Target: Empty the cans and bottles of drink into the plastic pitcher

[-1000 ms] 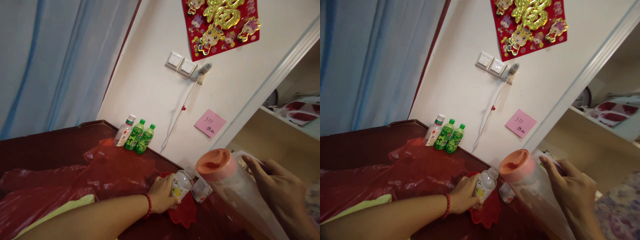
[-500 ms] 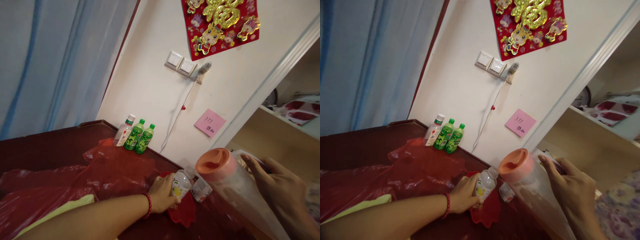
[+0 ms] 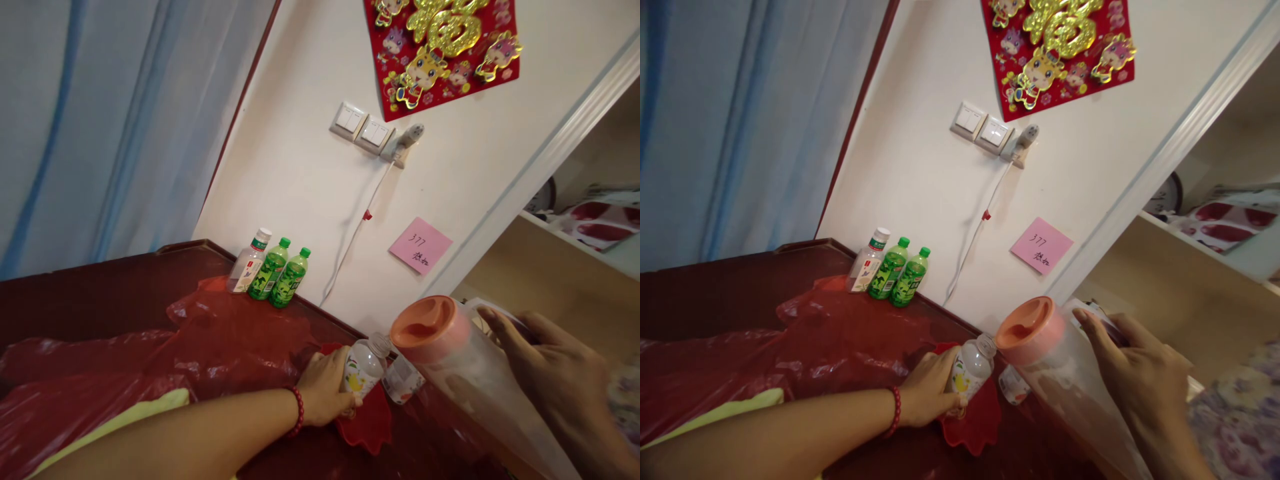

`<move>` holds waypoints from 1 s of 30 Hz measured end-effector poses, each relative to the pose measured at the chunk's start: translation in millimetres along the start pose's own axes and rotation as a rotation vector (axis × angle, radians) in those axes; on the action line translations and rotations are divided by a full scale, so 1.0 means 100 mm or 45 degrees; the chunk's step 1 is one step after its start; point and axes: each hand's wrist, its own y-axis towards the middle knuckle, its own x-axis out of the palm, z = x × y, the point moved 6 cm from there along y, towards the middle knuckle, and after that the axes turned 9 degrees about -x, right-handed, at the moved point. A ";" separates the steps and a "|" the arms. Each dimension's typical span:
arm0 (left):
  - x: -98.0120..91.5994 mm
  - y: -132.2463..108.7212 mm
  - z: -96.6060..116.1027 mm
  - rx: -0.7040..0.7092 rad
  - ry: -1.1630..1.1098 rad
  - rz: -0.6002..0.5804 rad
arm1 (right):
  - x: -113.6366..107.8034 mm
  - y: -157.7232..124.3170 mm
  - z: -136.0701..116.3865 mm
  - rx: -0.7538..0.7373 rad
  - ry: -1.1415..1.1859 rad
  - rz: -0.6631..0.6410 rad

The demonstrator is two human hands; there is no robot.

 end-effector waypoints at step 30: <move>0.00 0.00 -0.01 -0.011 0.011 0.002 | -0.04 -0.01 -0.08 0.010 0.012 0.033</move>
